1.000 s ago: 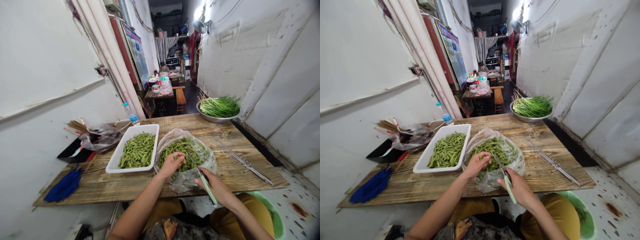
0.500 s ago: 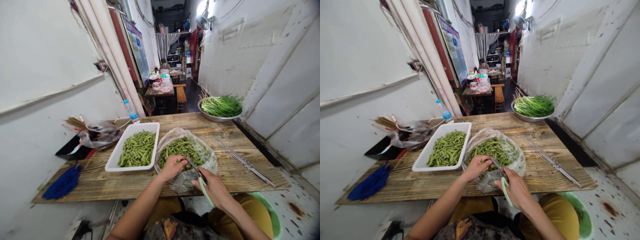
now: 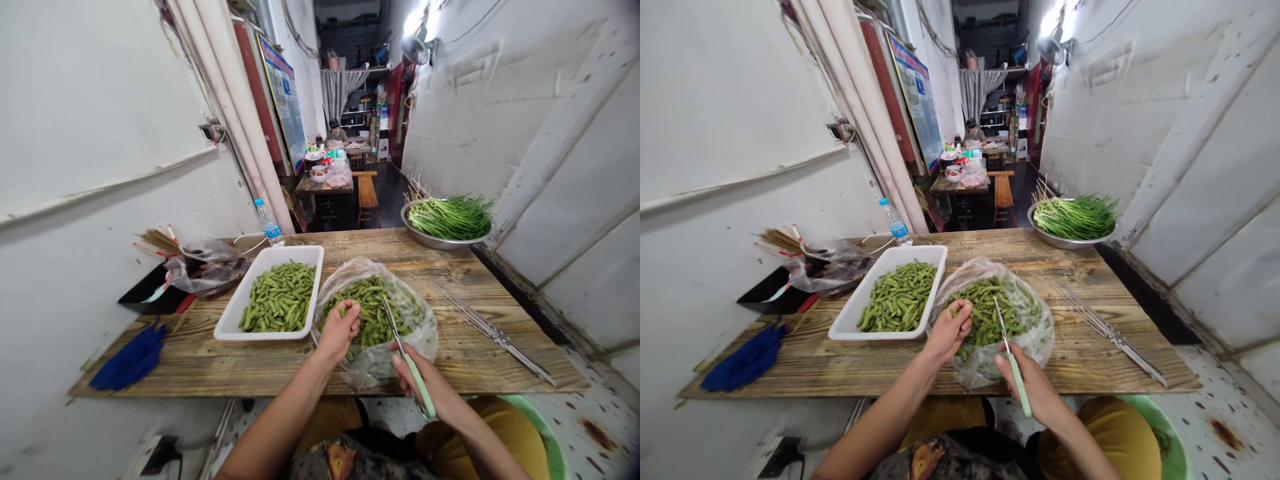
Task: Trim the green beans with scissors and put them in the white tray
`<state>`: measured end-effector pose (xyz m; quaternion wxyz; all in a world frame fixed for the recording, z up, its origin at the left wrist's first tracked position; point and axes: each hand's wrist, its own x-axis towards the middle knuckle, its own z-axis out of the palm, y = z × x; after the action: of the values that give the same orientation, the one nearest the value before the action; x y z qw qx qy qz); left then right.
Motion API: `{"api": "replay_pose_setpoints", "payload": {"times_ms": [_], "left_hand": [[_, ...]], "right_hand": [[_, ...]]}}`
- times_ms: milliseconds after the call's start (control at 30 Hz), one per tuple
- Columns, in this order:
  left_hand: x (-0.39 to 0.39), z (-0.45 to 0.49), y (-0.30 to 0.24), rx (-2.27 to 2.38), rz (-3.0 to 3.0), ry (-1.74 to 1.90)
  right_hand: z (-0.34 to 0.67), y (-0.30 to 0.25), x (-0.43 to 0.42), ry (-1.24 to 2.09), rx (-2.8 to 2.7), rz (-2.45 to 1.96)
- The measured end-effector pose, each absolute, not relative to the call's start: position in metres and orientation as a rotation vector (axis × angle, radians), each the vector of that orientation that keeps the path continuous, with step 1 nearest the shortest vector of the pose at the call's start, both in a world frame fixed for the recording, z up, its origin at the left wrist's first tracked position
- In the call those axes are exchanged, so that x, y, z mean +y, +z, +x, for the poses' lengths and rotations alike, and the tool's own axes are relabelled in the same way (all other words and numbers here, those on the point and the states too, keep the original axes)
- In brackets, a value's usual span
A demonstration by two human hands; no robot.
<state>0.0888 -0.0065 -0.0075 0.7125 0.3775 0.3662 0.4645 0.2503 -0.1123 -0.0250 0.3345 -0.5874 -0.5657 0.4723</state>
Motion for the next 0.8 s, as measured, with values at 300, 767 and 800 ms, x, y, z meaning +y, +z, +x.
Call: {"api": "replay_pose_setpoints", "payload": {"times_ms": [300,767,800], "left_hand": [[-0.027,0.1,-0.006,0.838,0.8,0.955],[0.007,0.095,-0.009,0.837,0.879,0.866],[0.013,0.097,-0.008,0.875,0.989,0.857]], "right_hand": [[0.238,-0.003,-0.112,1.053,-1.633,-1.58],[0.257,-0.043,-0.119,1.308,-1.246,-1.544],[0.262,-0.043,-0.121,1.297,-1.237,-1.535]]}}
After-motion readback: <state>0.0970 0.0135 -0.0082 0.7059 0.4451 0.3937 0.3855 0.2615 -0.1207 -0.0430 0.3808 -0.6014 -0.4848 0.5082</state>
